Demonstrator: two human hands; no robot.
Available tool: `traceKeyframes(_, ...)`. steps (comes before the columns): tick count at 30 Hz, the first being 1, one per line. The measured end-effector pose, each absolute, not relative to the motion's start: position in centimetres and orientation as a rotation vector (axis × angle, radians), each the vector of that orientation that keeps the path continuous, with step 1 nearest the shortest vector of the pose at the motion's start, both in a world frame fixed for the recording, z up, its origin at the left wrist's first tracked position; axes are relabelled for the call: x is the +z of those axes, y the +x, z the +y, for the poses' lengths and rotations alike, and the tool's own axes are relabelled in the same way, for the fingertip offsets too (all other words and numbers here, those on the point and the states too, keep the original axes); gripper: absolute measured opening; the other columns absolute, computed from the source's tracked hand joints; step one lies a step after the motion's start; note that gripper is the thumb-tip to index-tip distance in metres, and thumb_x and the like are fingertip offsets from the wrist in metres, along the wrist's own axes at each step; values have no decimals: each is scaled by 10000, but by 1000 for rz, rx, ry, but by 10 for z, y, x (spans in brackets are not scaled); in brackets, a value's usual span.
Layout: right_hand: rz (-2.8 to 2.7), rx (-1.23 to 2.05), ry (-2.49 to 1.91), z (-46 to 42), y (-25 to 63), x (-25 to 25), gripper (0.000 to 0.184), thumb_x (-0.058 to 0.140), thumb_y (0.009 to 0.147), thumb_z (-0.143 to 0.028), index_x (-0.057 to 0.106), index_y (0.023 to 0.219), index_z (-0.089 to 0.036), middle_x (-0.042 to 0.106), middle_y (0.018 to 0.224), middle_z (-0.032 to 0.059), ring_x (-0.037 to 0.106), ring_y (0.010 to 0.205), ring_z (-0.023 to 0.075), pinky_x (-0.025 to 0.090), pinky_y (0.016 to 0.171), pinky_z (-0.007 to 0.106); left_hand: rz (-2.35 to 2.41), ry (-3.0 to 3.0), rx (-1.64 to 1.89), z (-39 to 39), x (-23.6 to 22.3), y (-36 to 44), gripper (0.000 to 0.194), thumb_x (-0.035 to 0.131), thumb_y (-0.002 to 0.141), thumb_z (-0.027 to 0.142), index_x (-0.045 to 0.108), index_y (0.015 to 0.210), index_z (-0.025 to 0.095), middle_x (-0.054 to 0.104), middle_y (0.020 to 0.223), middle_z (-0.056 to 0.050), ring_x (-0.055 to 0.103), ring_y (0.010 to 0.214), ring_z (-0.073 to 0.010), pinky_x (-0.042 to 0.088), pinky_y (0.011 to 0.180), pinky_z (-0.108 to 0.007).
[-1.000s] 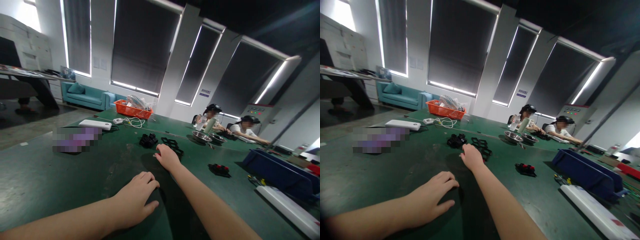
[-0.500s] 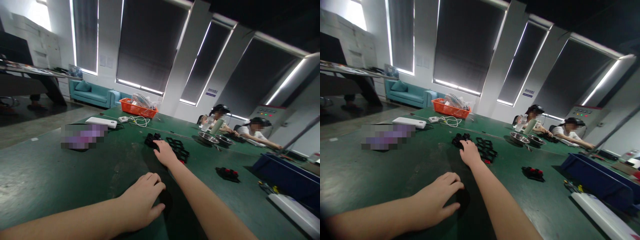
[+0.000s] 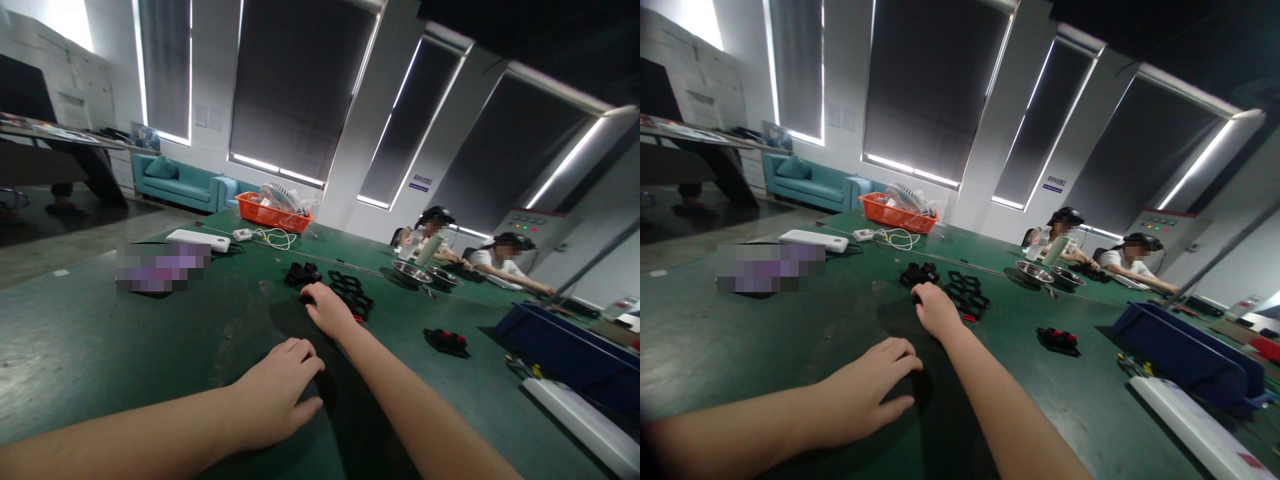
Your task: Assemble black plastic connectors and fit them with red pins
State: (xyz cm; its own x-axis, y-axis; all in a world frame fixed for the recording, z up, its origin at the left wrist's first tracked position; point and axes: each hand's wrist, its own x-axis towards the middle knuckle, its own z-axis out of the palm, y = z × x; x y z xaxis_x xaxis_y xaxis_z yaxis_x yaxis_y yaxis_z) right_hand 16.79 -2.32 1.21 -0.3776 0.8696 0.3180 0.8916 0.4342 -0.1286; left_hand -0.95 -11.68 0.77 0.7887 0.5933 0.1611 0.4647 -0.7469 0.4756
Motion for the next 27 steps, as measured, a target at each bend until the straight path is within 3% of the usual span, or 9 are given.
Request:
traceKeyframes(3, -2341, -49, -1466, -29, 170, 13, 272, 593, 935, -296, 595, 1175, -166, 624, 1183, 84, 630, 1010, 222, 539, 857, 430, 804, 2563, 402, -118, 10, -11, 345, 599, 873, 259, 609, 1206, 170, 570, 1217, -125, 514, 1155, -321, 445, 998, -503)
traceKeyframes(5, -2330, -14, -1441, -34, 172, 15, 236, 626, 891, -176, 607, 1124, -147, 654, 1090, 82, 632, 972, 207, 529, 863, 396, 821, 2566, 388, -118, 11, -11, 350, 596, 876, 256, 608, 1214, 164, 568, 1222, -130, 510, 1161, -324, 443, 1001, -503)
traceKeyframes(9, -2318, 63, -1396, -49, 175, 17, 355, 614, 771, 11, 599, 1099, -126, 671, 990, 83, 628, 911, 191, 512, 857, 346, 818, 2579, 404, -117, 9, -9, 349, 596, 878, 263, 608, 1213, 169, 569, 1223, -128, 509, 1165, -324, 439, 1008, -504)
traceKeyframes(22, -2333, 222, -1336, -112, 186, 26, 401, 551, 775, 7, 603, 1143, -146, 680, 984, 82, 635, 935, 201, 516, 877, 364, 818, 2598, 441, -114, -3, -10, 307, 601, 855, 260, 619, 1148, 173, 578, 1177, -122, 512, 1139, -321, 420, 1020, -521)
traceKeyframes(27, -2314, 192, -1301, -133, 189, 24, 432, 550, 795, -44, 589, 1209, -161, 610, 1198, 126, 553, 1154, 236, 446, 1026, 419, 805, 2543, 474, -114, -3, -11, 332, 611, 832, 236, 605, 1163, 199, 561, 1226, -98, 492, 1166, -301, 419, 1030, -487)
